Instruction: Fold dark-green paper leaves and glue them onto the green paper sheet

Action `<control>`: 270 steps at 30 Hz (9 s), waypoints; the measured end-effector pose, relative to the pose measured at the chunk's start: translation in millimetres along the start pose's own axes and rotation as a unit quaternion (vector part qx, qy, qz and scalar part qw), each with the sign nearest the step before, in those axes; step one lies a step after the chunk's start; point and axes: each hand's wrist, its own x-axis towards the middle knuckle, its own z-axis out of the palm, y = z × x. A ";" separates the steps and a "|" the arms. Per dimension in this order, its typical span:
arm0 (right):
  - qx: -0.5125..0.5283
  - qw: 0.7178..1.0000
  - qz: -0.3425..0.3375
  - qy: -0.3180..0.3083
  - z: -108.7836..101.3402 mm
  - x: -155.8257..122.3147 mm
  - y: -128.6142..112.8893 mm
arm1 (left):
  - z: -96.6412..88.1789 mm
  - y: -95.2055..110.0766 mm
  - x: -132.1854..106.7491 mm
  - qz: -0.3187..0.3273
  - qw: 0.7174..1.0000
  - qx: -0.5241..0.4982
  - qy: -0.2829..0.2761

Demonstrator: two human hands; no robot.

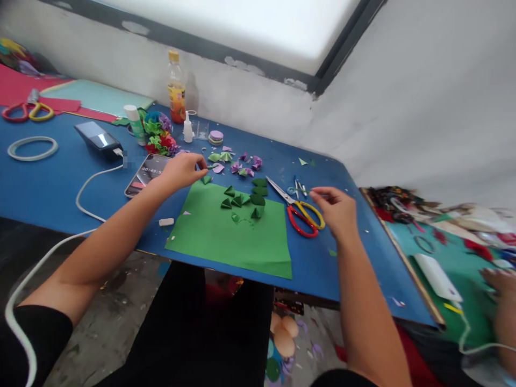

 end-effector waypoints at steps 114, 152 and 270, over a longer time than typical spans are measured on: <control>-0.008 0.934 -0.139 -0.329 61.8 -63.9 -25.4 | 21.0 41.2 -25.4 0.255 0.941 -0.076 -0.208; 0.043 0.935 -0.041 -0.349 63.4 -59.6 -23.1 | 15.6 45.3 -27.4 0.257 0.945 -0.026 -0.200; 0.069 0.953 -0.012 -0.295 57.7 -61.4 -28.2 | 14.4 42.4 -25.7 0.275 0.930 -0.134 -0.203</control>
